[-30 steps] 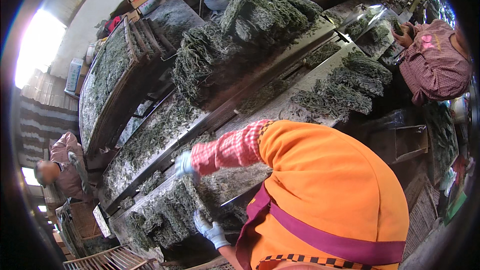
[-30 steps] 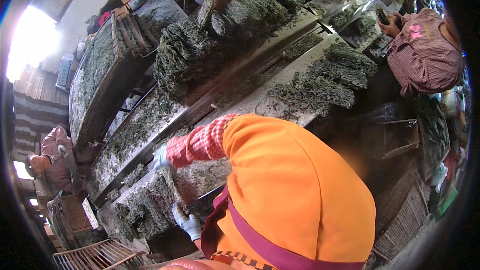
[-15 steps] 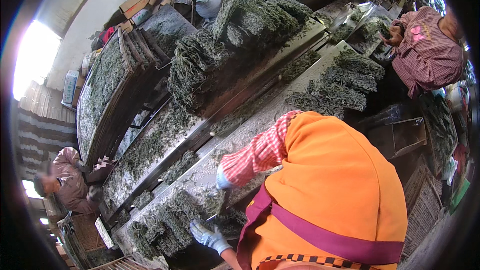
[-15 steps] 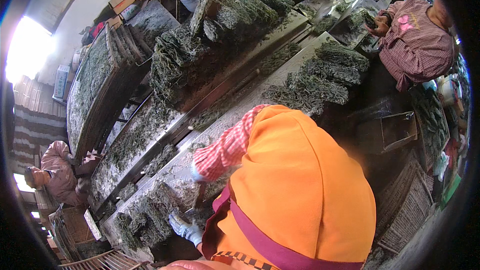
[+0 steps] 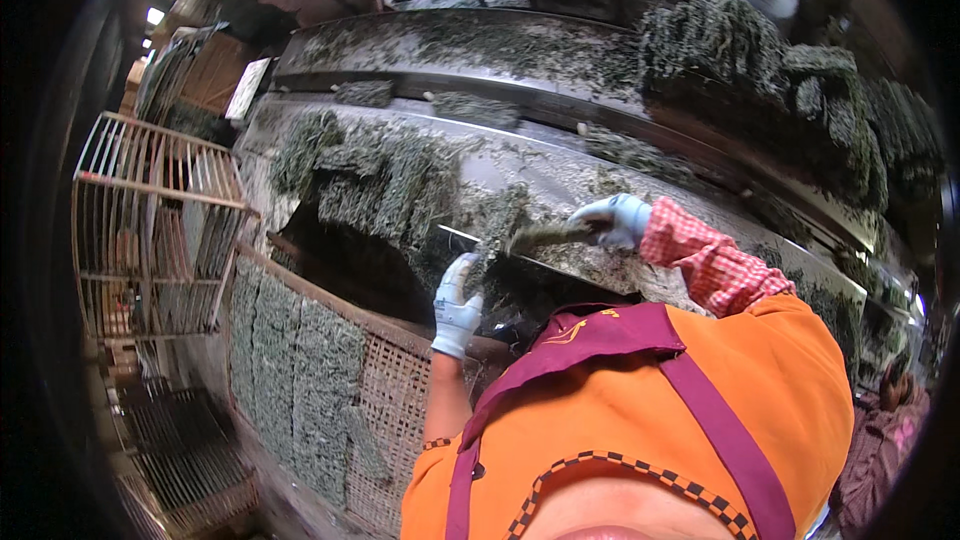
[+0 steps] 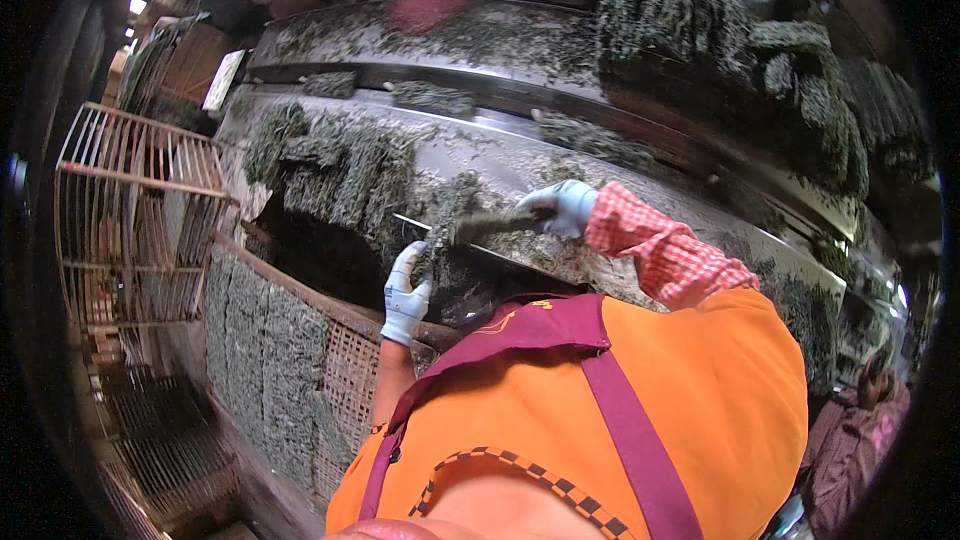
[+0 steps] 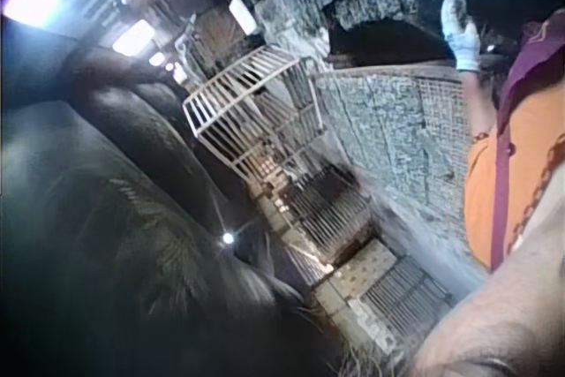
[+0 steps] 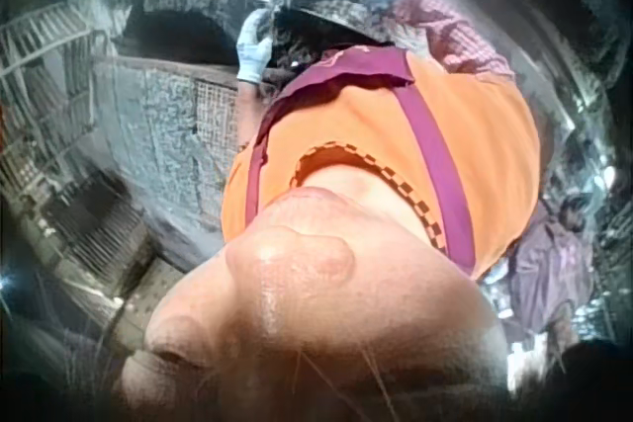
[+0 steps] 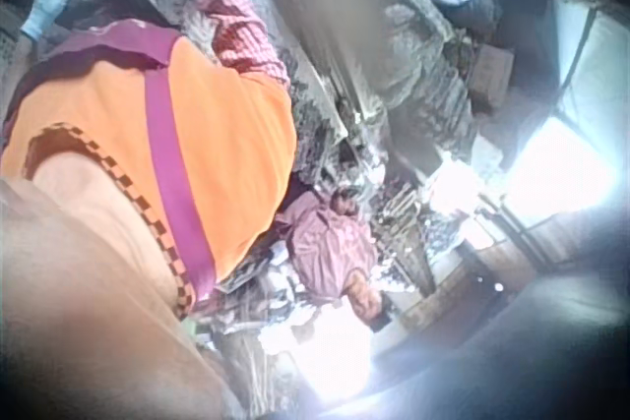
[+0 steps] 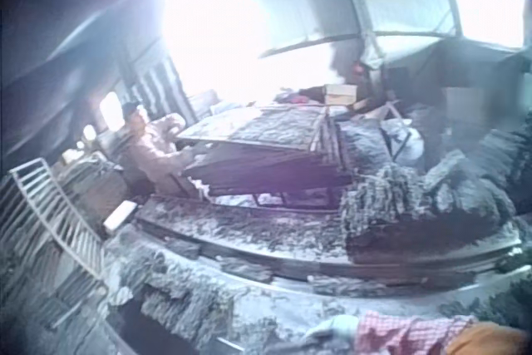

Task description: The person repeatedly picks up clumps of dried seaweed from a conveyor belt and places them into a woven basket. They continue this process, filling the basket with the seaweed.

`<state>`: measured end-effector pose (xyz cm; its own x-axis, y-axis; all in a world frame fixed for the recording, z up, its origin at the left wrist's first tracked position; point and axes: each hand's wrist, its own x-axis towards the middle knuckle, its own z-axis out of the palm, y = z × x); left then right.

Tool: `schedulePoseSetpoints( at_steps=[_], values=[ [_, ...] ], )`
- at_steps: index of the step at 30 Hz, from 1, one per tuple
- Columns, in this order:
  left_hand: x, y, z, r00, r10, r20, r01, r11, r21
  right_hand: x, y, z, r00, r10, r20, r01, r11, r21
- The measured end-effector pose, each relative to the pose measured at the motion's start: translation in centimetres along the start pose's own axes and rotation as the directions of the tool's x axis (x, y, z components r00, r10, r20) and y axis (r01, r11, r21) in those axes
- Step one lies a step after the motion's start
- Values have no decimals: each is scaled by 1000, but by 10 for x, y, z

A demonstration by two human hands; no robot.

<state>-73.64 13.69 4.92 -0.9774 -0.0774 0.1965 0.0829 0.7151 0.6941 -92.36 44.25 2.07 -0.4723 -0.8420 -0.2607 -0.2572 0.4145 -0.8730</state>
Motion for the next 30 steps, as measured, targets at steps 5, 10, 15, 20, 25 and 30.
schedulePoseSetpoints(
  at_steps=[5,10,15,20,25,30],
  values=[
    [-42,20,-8,952,-304,28,287,861,-420,3,-21,-32,961,-164,-222,264,783,564],
    [-62,38,-20,898,-439,22,356,695,-625,24,-63,-56,947,-219,-233,320,600,734],
    [-87,65,-43,847,-522,102,428,554,-714,49,-99,-69,922,-289,-260,384,585,714],
    [-117,87,-60,827,-536,170,425,397,-814,124,-116,-106,874,-380,-303,471,513,718],
    [-143,95,-68,837,-542,77,485,668,-564,264,-145,-128,664,-520,-537,422,854,-304],
    [-157,102,-79,805,-592,38,506,651,-567,283,-160,-36,993,36,114,-113,597,794]
  ],
)
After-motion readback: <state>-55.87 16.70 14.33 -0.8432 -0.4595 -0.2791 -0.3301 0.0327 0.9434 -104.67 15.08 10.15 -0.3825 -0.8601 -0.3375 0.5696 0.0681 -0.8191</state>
